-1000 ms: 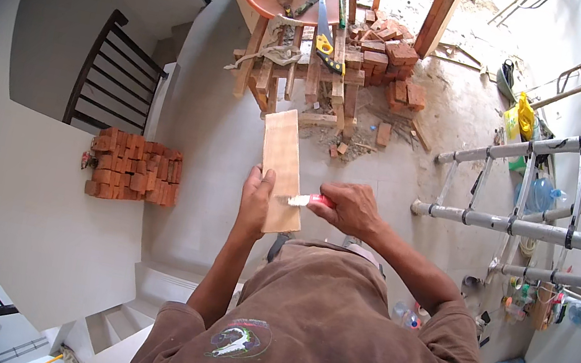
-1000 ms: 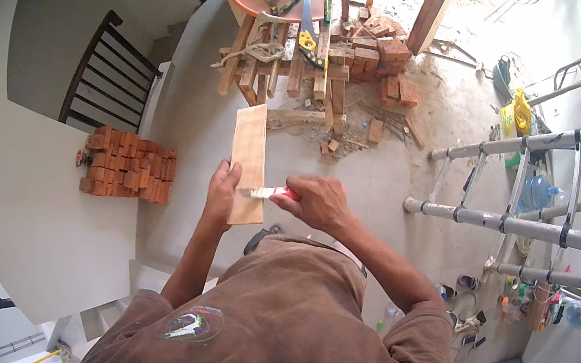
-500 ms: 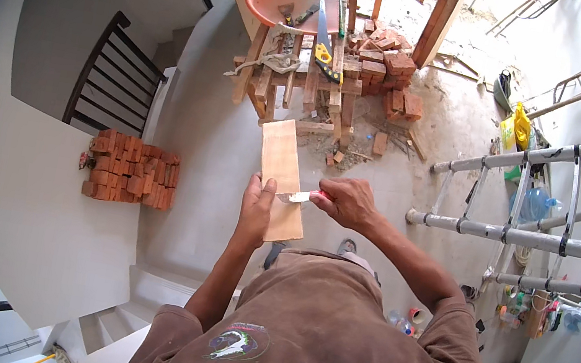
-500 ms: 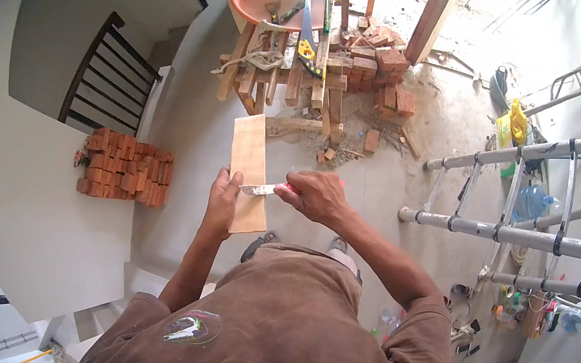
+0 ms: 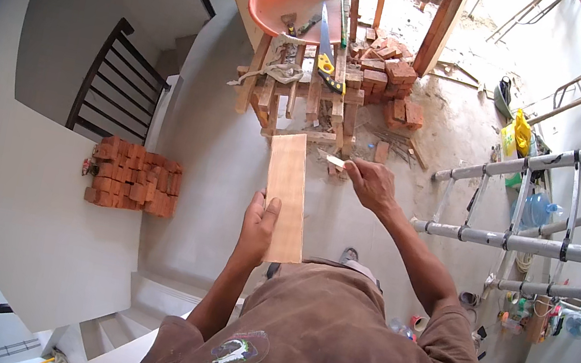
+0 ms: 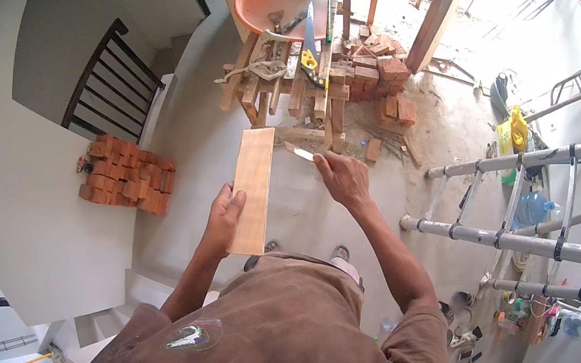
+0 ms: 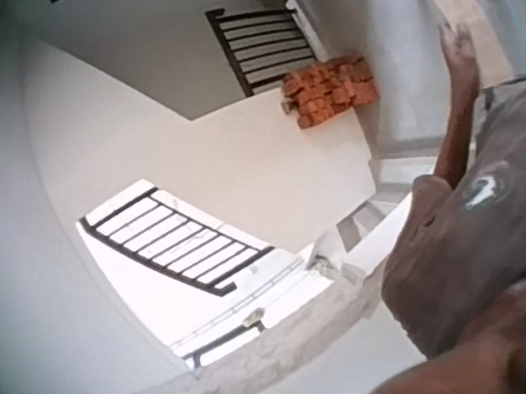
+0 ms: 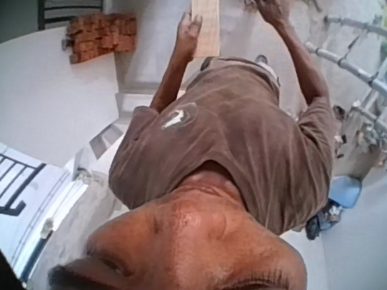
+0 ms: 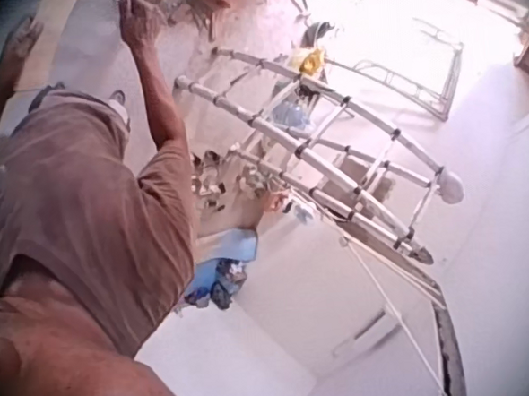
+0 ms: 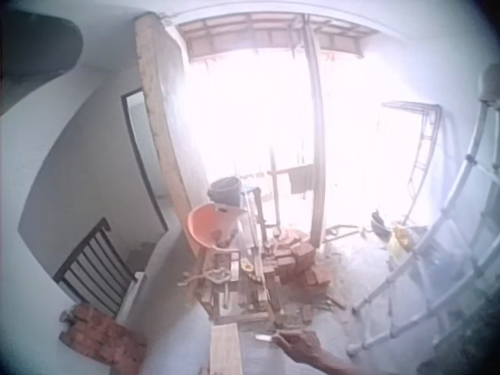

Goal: The person uses a utility knife to shave thin slivers of wood from the edge of a small rectangular board while holding it by hand.

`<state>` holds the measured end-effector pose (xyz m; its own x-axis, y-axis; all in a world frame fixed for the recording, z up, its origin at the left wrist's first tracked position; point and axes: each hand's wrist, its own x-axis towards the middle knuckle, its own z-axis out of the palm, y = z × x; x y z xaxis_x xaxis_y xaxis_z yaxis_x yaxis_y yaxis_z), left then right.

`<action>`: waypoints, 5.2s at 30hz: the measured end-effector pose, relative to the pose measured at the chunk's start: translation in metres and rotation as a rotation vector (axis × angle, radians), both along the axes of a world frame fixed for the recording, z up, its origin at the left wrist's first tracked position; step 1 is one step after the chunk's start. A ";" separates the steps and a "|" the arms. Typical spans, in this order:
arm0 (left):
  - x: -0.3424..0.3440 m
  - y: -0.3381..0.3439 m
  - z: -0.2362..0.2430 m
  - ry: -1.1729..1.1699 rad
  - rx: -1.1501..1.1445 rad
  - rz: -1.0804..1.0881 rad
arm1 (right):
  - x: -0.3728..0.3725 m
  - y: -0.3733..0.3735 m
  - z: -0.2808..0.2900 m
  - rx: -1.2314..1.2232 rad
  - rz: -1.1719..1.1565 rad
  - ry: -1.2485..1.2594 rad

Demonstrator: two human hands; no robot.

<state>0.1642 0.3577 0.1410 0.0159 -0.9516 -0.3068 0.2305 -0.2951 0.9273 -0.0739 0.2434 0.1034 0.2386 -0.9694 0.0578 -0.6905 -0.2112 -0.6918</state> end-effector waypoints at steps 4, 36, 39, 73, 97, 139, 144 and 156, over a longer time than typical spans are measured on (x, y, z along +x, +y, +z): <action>-0.002 -0.002 -0.018 0.003 -0.022 0.026 | 0.027 0.043 0.031 -0.252 0.316 0.032; -0.006 0.014 0.001 -0.072 -0.002 -0.202 | 0.001 0.000 -0.021 -0.183 0.116 0.044; -0.001 0.005 -0.014 -0.174 -0.061 -0.182 | 0.011 0.004 -0.013 -0.144 0.095 0.051; -0.008 0.019 -0.024 0.009 0.243 -0.298 | -0.040 0.022 -0.129 -0.259 0.062 0.014; 0.022 0.011 0.016 -0.337 -0.171 -0.239 | 0.035 0.036 -0.003 -0.074 0.158 -0.133; 0.041 0.017 0.071 -0.217 0.053 -0.373 | 0.013 0.019 0.028 0.537 -0.098 -1.094; 0.028 0.013 0.055 -0.141 0.061 -0.346 | 0.034 0.007 0.041 0.472 0.047 -1.029; 0.038 -0.004 0.016 0.155 -0.134 0.207 | 0.049 0.026 0.025 0.417 0.012 -1.057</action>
